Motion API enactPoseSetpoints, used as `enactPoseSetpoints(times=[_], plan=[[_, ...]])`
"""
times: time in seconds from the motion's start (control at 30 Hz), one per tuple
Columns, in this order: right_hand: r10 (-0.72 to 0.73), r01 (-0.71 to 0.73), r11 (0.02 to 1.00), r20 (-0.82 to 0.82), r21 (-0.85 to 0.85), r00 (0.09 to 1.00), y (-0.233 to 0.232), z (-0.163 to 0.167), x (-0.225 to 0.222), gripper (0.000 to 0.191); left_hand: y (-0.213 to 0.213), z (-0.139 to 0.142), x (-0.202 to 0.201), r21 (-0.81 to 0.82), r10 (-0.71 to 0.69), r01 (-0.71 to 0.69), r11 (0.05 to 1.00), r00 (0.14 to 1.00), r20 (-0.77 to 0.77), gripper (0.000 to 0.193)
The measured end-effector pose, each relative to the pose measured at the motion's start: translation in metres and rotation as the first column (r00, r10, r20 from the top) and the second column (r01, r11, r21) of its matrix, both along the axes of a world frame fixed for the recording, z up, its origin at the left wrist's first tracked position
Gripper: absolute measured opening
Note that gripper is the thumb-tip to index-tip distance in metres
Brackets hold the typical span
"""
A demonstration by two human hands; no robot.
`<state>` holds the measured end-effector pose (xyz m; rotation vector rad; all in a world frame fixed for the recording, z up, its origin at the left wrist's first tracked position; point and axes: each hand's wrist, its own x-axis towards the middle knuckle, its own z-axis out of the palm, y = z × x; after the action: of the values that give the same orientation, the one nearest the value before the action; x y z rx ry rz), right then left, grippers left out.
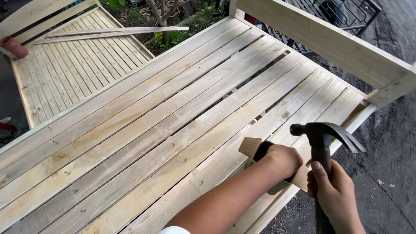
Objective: The person hammers nails into slatted wooden bed frames laid on the ground, taking nails one at a time from a cardboard box and driving them into the slats with a claw hammer. They work along the frame and press on the slats with both hands at the end.
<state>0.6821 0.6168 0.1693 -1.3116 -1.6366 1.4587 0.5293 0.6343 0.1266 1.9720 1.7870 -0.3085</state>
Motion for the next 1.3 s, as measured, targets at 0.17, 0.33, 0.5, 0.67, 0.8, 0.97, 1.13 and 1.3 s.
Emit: enactPoseSetpoints(times=[0.17, 0.33, 0.5, 0.67, 0.8, 0.97, 1.13, 1.3], plan=[[0.052, -0.051, 0.999, 0.085, -0.019, 0.995, -0.011, -0.017, 0.018, 0.026, 0.014, -0.040, 0.012, -0.168, 0.066, -0.080, 0.983, 0.994, -0.087, 0.022], [0.073, -0.085, 0.981, -0.079, -0.172, 0.994, -0.026, -0.028, 0.009, 0.028, 0.023, -0.049, 0.017, -0.182, 0.091, -0.104, 0.978, 0.993, -0.079, 0.025], [0.124, -0.136, 0.985, -0.122, -0.101, 0.985, -0.033, -0.025, 0.004, 0.029, 0.016, -0.036, 0.011, -0.164, 0.114, -0.119, 0.979, 0.993, -0.037, 0.028], [0.078, -0.085, 0.996, -0.157, -0.041, 0.985, -0.039, -0.013, -0.006, 0.030, 0.004, -0.010, -0.013, -0.109, 0.167, -0.152, 0.982, 0.975, 0.145, 0.031], [0.075, -0.081, 0.997, -0.230, -0.018, 0.970, -0.046, -0.001, -0.022, 0.032, -0.017, 0.013, -0.035, 0.127, 0.067, -0.111, 0.986, 0.948, 0.310, 0.032], [0.087, -0.105, 0.992, -0.220, -0.071, 0.971, -0.049, 0.010, -0.056, 0.034, -0.102, 0.018, -0.092, 0.350, 0.077, -0.541, 0.765, 0.617, 0.783, 0.029], [0.328, -0.357, 0.931, -0.266, -0.069, 0.906, -0.069, 0.001, -0.120, 0.033, -0.190, 0.001, -0.171, 0.177, 0.404, -0.874, 0.453, 0.378, 0.833, 0.020], [0.412, -0.452, 0.853, -0.195, -0.261, 0.890, -0.092, -0.012, -0.209, 0.032, -0.270, -0.036, -0.232, 0.124, 0.409, -0.981, 0.149, 0.176, 0.896, 0.024]])
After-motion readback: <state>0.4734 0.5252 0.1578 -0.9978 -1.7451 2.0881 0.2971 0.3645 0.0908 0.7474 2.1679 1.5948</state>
